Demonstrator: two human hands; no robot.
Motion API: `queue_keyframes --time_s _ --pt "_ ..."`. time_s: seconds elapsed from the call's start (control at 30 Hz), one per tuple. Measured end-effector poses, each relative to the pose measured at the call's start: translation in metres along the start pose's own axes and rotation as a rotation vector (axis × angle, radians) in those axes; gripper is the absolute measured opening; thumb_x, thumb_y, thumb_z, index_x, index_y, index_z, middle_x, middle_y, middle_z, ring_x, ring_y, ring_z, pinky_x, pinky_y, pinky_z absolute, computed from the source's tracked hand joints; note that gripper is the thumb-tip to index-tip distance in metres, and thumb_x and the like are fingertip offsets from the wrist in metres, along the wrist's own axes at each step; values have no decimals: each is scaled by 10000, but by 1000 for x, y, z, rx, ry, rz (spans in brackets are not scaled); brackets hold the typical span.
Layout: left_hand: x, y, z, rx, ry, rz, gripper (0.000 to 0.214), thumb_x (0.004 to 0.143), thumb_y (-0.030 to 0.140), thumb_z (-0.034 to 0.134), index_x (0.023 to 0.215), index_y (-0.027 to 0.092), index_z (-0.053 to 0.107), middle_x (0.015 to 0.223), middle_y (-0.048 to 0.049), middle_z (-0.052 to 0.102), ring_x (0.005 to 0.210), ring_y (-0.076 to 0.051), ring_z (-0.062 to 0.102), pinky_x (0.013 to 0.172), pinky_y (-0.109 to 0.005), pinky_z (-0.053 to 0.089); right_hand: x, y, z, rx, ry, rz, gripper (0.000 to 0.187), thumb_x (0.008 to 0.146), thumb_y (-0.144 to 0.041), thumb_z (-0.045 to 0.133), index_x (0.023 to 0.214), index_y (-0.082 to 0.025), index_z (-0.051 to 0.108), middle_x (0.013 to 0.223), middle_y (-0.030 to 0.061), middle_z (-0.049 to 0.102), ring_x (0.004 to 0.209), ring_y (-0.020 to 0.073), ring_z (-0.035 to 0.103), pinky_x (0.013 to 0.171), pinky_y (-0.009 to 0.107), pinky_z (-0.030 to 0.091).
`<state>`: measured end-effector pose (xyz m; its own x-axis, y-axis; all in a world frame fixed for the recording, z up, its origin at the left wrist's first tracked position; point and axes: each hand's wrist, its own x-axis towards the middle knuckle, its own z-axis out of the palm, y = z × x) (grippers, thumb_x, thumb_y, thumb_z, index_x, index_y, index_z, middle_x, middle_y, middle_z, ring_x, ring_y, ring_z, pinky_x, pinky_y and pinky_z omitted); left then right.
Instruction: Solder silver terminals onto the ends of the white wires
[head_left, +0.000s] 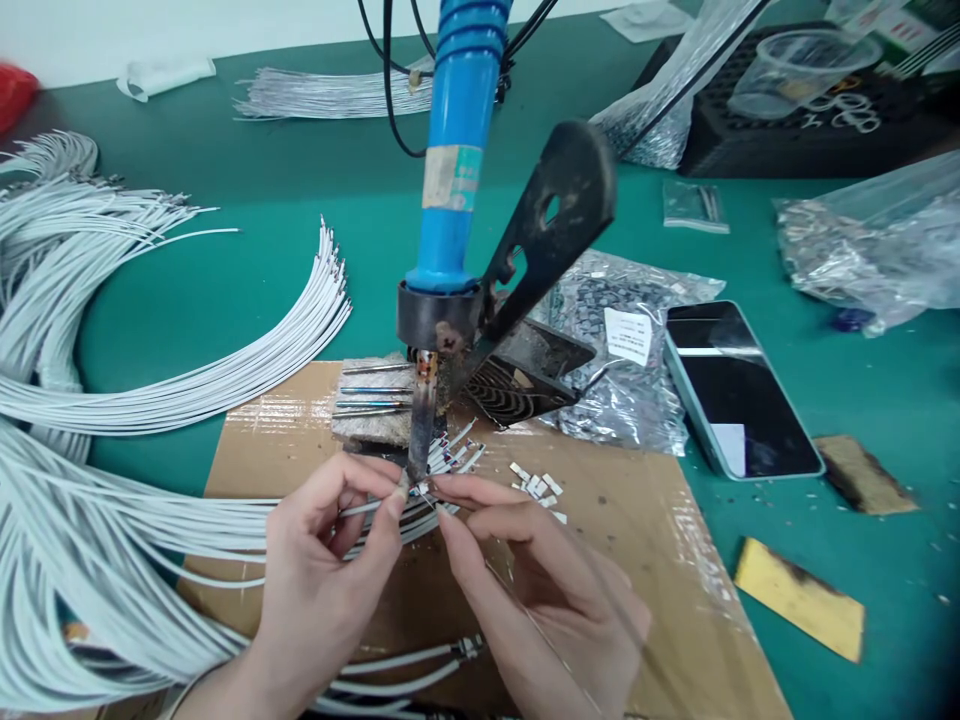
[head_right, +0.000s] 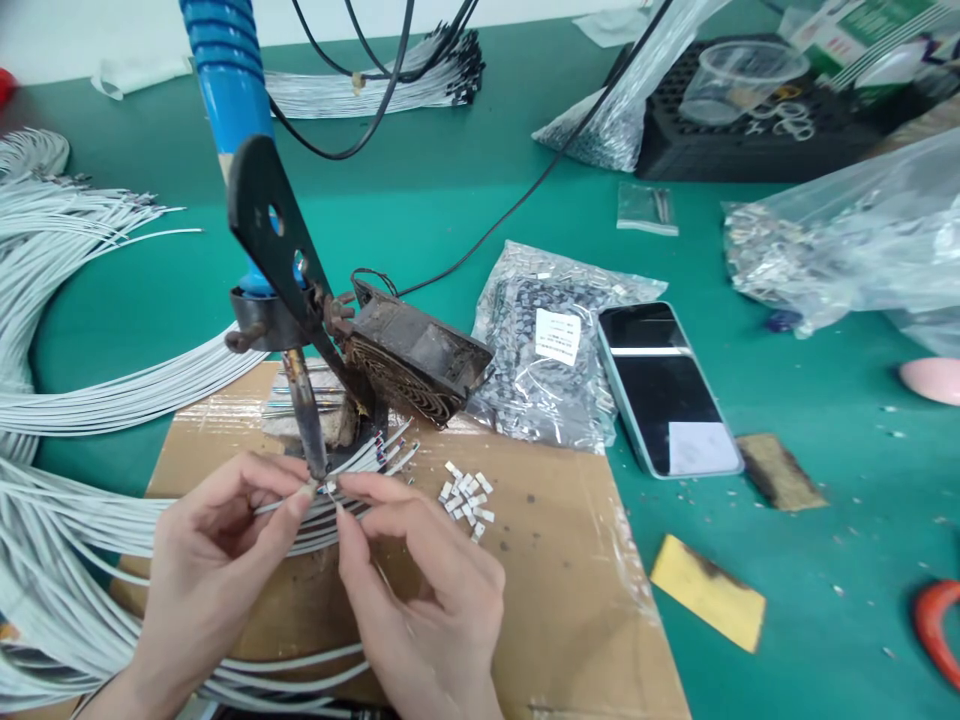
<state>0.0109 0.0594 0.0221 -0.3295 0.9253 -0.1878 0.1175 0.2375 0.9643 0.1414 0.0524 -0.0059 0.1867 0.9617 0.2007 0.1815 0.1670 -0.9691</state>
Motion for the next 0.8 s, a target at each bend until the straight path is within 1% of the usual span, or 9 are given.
queue_keyframes --time_s 0.17,0.27,0.4,0.5,0.63,0.73,0.8 --pt "0 0 -1 18 8 3 115 801 175 760 702 210 712 854 -21 736 767 -137 664 493 -148 401 1 -3 0 -7 -5 -21 216 893 -79 733 760 -238 672 954 3 825 726 131 754 803 249 636" --pt "1 -1 -2 17 0 -7 113 797 178 761 702 212 712 843 -21 733 780 -144 666 495 -147 404 1 -2 -1 -7 -18 -20 214 888 -81 730 756 -236 667 959 8 830 724 134 760 794 251 640" --pt "2 0 -2 19 -4 -31 100 772 173 773 699 198 709 838 -31 726 758 -151 667 511 -160 434 1 0 -1 7 -33 0 212 894 -94 721 747 -234 660 966 15 834 750 143 773 787 252 639" --pt "3 1 -1 10 0 -40 109 756 157 784 690 196 706 830 -16 725 712 -125 651 525 -148 443 2 0 -1 2 -28 13 213 892 -104 725 736 -233 656 971 15 834 757 144 775 791 251 638" --pt "4 0 -2 -15 4 -43 125 789 146 773 691 191 709 824 0 729 672 -92 655 572 -122 487 1 1 -1 1 -23 41 200 890 -133 730 727 -230 668 964 43 838 791 180 797 777 277 650" --pt "8 -2 -6 11 -58 -29 130 810 128 775 708 185 719 837 -5 746 707 -97 703 631 -115 534 2 2 -2 13 -36 61 196 885 -136 734 724 -226 668 979 57 842 844 206 813 783 291 658" --pt "11 -3 -10 38 -109 -13 124 816 117 782 726 180 724 849 -14 757 716 -103 720 642 -117 548 2 2 -2 30 -41 68 198 886 -129 730 724 -224 666 997 61 842 869 211 816 780 290 657"
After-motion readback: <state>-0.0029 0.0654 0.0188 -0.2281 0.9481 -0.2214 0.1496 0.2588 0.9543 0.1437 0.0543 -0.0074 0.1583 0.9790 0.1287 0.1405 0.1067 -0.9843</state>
